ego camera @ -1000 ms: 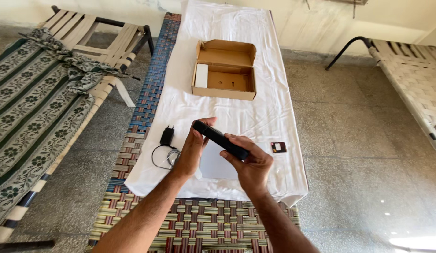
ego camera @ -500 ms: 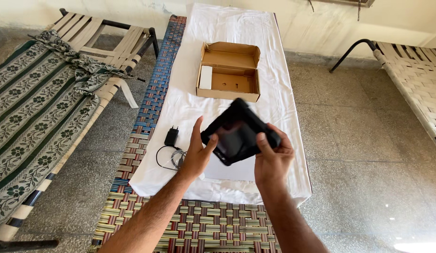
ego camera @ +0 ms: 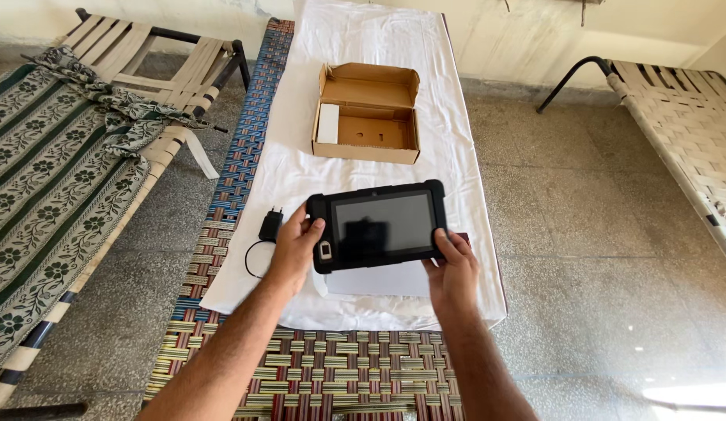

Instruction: The person inserts a SIM card into a black and green tablet, snaps the back cover into place, and connects the charging cable to the tablet and power adapter. The tablet is placed on a white cloth on a woven mat.

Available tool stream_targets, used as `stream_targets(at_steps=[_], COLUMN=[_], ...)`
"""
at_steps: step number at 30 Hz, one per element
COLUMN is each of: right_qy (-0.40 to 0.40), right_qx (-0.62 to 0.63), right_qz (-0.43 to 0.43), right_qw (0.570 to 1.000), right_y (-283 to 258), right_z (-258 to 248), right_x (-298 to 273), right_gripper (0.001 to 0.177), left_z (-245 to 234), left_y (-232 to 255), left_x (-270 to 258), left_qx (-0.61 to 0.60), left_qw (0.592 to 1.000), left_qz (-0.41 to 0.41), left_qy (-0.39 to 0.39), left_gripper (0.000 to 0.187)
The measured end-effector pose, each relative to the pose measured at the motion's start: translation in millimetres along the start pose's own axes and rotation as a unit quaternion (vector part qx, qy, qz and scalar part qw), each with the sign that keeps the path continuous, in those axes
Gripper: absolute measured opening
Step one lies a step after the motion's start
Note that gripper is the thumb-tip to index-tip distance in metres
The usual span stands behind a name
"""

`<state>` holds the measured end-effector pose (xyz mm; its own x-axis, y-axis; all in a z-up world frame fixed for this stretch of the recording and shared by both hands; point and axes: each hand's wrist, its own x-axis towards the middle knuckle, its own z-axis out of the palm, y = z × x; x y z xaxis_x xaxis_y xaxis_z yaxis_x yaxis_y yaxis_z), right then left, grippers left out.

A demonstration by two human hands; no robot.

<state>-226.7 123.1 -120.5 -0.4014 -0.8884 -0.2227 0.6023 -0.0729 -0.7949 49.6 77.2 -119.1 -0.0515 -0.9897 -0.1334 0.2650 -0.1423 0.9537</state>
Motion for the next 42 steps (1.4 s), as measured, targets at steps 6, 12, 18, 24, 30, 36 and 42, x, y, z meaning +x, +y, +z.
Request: stream_targets(at_steps=[6,12,18,24,30,36,42], right_qy=[0.001,0.002,0.026,0.047,-0.072,-0.272,-0.316], right_qx=[-0.462,-0.612,-0.653,-0.671,-0.637,-0.565,-0.637], right_qz=[-0.025,-0.107,-0.069,-0.050,-0.288,-0.198,-0.212], right_qw=[0.886,0.784,0.753,0.738,0.711,0.753,0.671], right_y=[28.4,47.0,44.0,32.2,43.0,87.5,133.6], right_z=[-43.4,-67.3,-62.2,-38.9,18.5,86.6,119.0], right_x=[15.1,16.0,9.5,-7.1,-26.1,-36.6,-31.0], right_gripper=[0.038,0.039,0.036,0.034,0.022,0.027,0.035], left_z=[-17.7,-17.9,-26.7,-49.1,-109.3,-142.0,-167.1], left_y=[-32.5,-87.5,-92.7,-60.6,-27.3,-45.2,-75.2], left_x=[25.8,40.8,47.3,22.4,9.7,-13.5,-21.7], left_qx=[0.316,0.508,0.545,0.363,0.294,0.394,0.419], left_qw=[0.948,0.861,0.838,0.929,0.946,0.884,0.875], left_qz=[0.027,0.014,0.039,0.064,0.117,0.164,0.024], left_qy=[0.000,0.021,-0.020,-0.021,0.074,0.191,0.242], left_gripper=[0.048,0.049,0.040,0.037,0.026,0.027,0.038])
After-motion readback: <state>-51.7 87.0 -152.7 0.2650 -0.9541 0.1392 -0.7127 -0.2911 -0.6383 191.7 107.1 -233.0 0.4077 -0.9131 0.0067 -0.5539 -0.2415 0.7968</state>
